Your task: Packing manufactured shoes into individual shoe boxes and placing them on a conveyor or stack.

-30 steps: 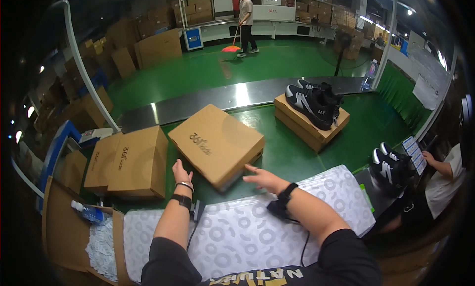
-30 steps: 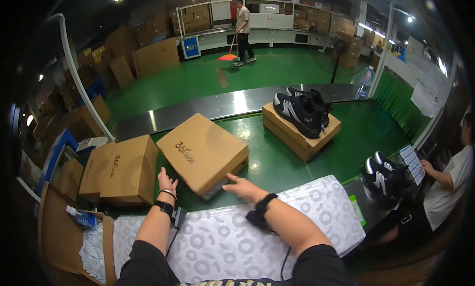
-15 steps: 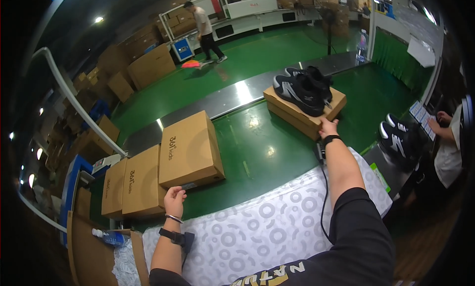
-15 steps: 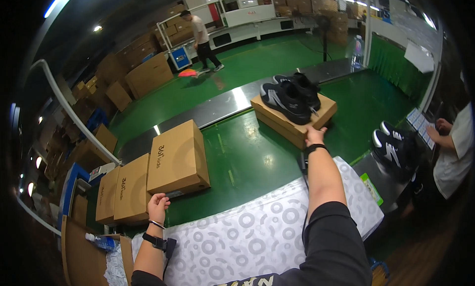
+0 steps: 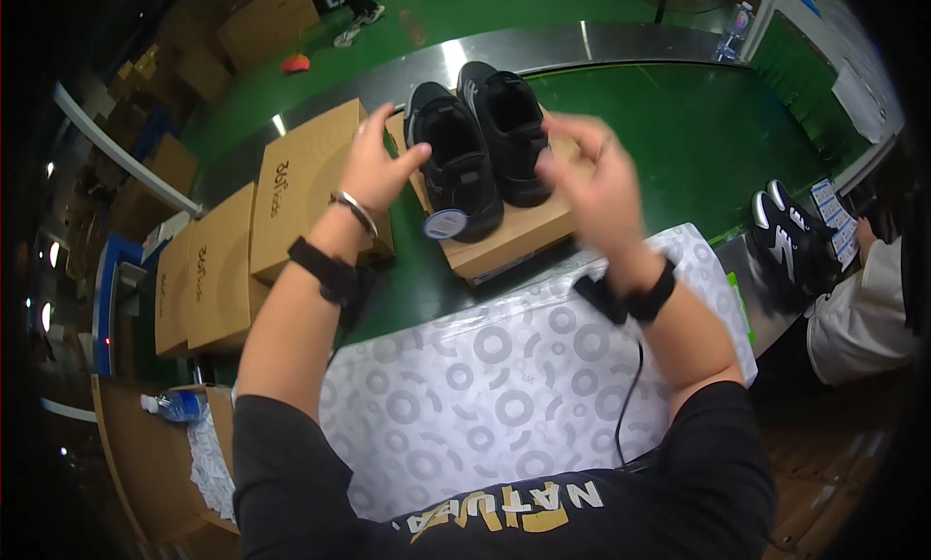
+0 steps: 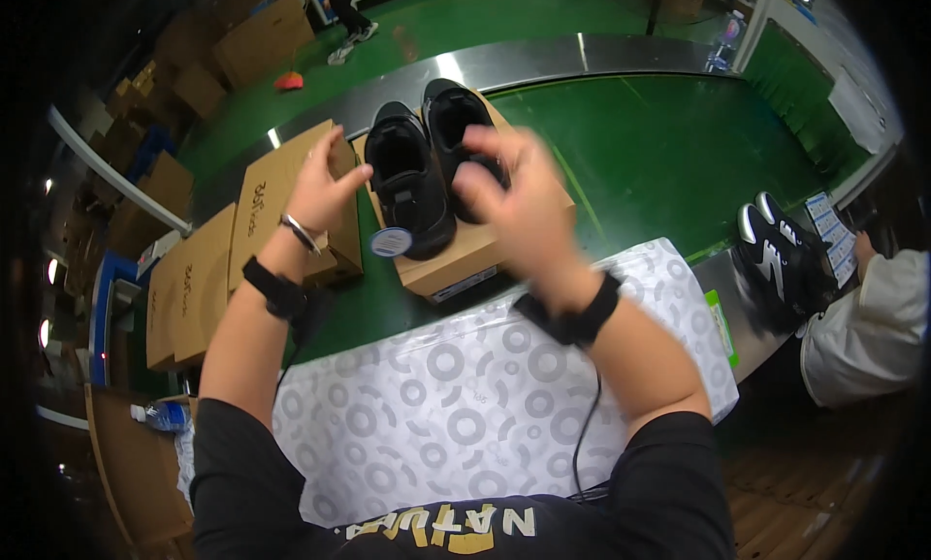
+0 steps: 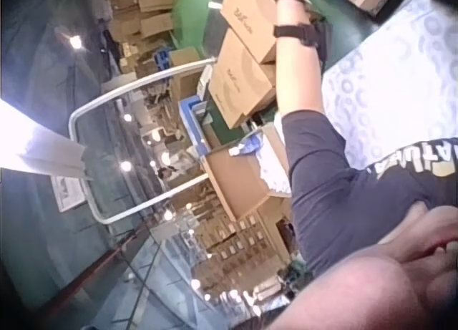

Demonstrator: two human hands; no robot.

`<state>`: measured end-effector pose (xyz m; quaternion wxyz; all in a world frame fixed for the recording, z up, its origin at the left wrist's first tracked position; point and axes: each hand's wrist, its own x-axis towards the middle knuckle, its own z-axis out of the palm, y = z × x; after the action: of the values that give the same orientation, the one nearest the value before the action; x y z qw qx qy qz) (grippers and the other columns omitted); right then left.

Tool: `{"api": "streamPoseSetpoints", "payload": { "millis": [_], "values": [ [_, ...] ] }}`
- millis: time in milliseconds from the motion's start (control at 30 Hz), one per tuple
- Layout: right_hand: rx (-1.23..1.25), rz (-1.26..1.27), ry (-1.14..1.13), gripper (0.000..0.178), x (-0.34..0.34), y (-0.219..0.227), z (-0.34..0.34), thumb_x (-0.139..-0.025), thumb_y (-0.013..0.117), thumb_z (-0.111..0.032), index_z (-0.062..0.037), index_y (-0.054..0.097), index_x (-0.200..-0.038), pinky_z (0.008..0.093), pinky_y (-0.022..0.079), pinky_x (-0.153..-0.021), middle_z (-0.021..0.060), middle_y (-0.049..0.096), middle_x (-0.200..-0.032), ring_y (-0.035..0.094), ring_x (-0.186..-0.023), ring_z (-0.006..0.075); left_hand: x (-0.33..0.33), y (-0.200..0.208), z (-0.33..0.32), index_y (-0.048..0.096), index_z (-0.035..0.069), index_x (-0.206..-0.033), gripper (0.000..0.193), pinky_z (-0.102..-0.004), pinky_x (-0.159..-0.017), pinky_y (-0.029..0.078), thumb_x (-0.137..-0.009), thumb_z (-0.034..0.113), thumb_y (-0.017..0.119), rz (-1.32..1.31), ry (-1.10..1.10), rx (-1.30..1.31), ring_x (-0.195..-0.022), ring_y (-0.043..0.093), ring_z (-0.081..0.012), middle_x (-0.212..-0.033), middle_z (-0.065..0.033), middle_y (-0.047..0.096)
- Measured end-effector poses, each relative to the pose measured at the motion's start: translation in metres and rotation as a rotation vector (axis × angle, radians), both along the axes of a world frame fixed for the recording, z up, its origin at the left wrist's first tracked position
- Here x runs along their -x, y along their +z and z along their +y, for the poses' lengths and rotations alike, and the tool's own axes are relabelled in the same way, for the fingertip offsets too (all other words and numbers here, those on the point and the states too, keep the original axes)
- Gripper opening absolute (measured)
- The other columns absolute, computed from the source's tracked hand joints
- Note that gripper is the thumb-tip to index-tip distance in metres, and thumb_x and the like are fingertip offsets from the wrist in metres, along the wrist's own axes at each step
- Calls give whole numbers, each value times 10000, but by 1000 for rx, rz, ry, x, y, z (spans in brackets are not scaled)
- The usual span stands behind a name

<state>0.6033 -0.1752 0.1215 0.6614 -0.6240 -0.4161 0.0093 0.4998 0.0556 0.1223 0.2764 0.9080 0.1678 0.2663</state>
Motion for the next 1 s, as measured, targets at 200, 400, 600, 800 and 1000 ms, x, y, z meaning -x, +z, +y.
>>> {"api": "streamPoseSetpoints", "payload": {
  "millis": [200, 400, 600, 800, 1000],
  "values": [
    [331, -905, -90, 373, -111, 1, 62, -736, 618, -101, -101, 548, -1102, 290, 402, -856, 121, 525, -1148, 525, -1006, 255, -36, -10, -11, 490, 96, -1144, 465, -350, -914, 373, -728, 237, 642, -133, -201, -306, -1082, 450, -321, -1230, -166, 437],
    [454, -290, 95, 233, -137, -2, 110, -732, 604, -174, -24, 632, -908, 307, 449, -682, 141, 634, -790, 600, -719, 231, -66, -11, 12, 614, 74, -883, 223, -361, -710, 439, -771, 263, 570, -133, -119, -211, -819, 558, -297, -847, -104, 616],
    [619, 96, 98, 307, -130, 17, 112, -704, 633, -176, 22, 605, -938, 321, 413, -775, 107, 613, -914, 562, -840, 223, -77, -7, 33, 561, -19, -967, 262, -251, -731, 409, -852, 210, 504, 35, -36, 203, -802, 527, -125, -868, -39, 599],
    [347, -808, -40, 327, -19, 24, 49, -639, 664, -200, -68, 617, -934, 358, 396, -851, 127, 580, -955, 524, -934, 295, 60, -48, -24, 360, 58, -1231, 512, -336, -862, 387, -777, 170, 568, -141, 71, -1, -1051, 444, -243, -1205, -147, 389],
    [747, -952, 197, 233, 38, 33, 75, -673, 545, -57, -52, 607, -898, 369, 433, -750, 160, 603, -829, 575, -830, 301, 175, -56, -91, 284, 20, -1260, 679, -385, -941, 296, -690, 133, 635, 120, 45, -28, -1167, 319, -322, -1268, -198, 301]
  ]
}}
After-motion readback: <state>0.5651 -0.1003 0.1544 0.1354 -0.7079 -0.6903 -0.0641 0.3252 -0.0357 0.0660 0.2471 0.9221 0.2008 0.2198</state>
